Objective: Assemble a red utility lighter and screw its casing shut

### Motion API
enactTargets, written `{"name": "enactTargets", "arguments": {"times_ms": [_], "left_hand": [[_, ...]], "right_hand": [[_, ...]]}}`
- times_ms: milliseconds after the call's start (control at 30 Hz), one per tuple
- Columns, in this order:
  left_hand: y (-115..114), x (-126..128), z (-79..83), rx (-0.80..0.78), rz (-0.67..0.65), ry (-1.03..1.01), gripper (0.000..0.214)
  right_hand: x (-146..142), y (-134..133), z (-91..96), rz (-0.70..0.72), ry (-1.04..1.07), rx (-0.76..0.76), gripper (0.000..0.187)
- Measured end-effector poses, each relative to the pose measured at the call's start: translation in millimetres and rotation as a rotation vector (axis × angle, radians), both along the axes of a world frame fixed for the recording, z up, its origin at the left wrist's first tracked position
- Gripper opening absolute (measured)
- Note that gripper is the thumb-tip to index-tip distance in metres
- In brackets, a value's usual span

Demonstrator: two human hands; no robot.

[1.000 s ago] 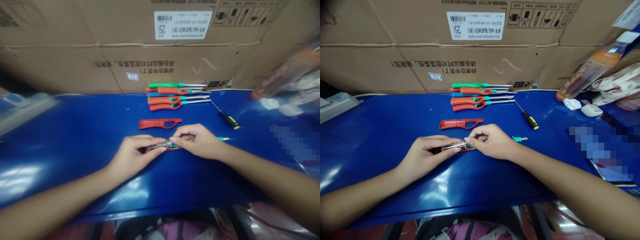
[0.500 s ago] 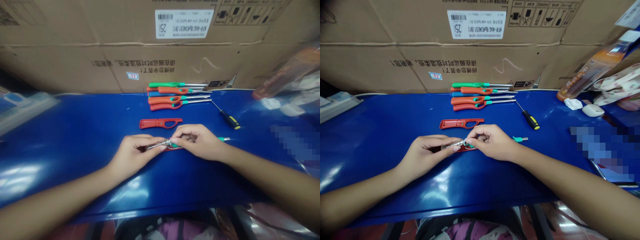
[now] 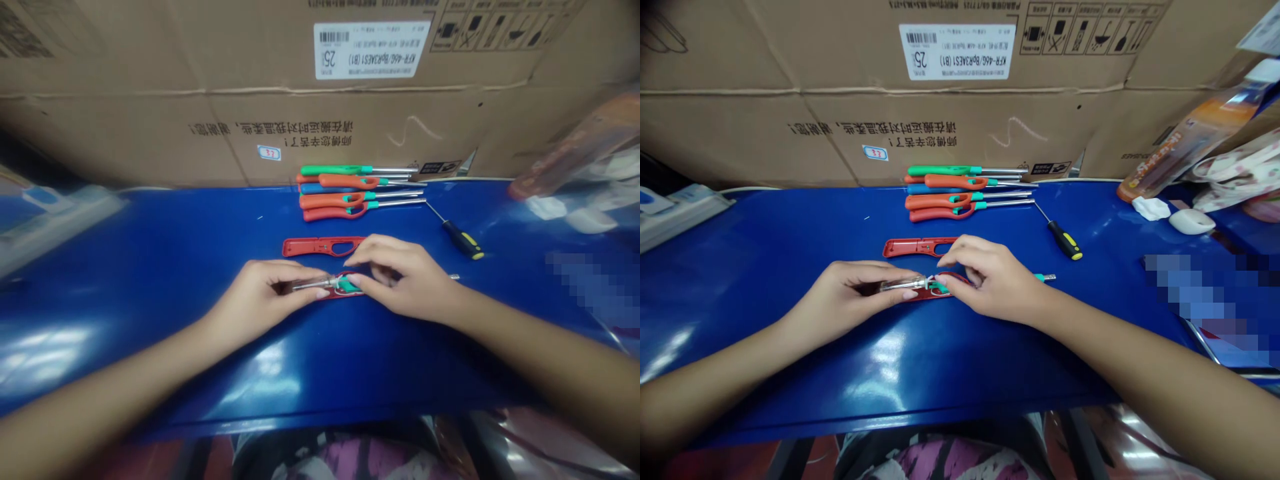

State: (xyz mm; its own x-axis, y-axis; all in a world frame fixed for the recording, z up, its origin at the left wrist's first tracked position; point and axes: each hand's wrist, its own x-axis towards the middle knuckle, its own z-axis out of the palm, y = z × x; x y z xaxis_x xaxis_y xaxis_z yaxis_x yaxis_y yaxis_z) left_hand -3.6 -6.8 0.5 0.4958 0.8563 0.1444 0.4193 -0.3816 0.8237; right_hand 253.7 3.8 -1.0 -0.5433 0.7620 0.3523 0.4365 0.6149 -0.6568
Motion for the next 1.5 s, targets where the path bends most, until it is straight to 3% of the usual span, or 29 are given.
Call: {"name": "enactTargets", "arguments": {"times_ms": [133, 300, 500, 667, 933, 1500], "left_hand": [[3.7, -5.6, 5.1, 0.062, -0.027, 0.093, 0.022], [3.9, -5.3, 5.2, 0.078, -0.042, 0.139, 0.020], [6.0, -10.6, 5.7, 0.134, -0.028, 0.239, 0.028], [5.1, -12.0, 12.6, 0.143, -0.097, 0.257, 0.017], [5.9, -11.8, 13.9, 0.106, -0.109, 0.263, 0.018], [-4.1, -11.6, 17.7, 0.181, -0.135, 0.355, 0.019]], "right_hand": [[6.2, 0.0, 3.5, 0.125, -0.269, 0.216, 0.027], [6.4, 1.9, -1.7, 0.194, -0.407, 0.252, 0.030], [7.3, 4.2, -3.5, 0.219, -0.434, 0.248, 0.032], [8.2, 4.5, -1.5, 0.227, -0.439, 0.251, 0.034], [7.0, 4.1, -4.2, 0.237, -0.416, 0.240, 0.030], [3.6, 1.7, -4.8, 0.232, -0.440, 0.255, 0.030]]}}
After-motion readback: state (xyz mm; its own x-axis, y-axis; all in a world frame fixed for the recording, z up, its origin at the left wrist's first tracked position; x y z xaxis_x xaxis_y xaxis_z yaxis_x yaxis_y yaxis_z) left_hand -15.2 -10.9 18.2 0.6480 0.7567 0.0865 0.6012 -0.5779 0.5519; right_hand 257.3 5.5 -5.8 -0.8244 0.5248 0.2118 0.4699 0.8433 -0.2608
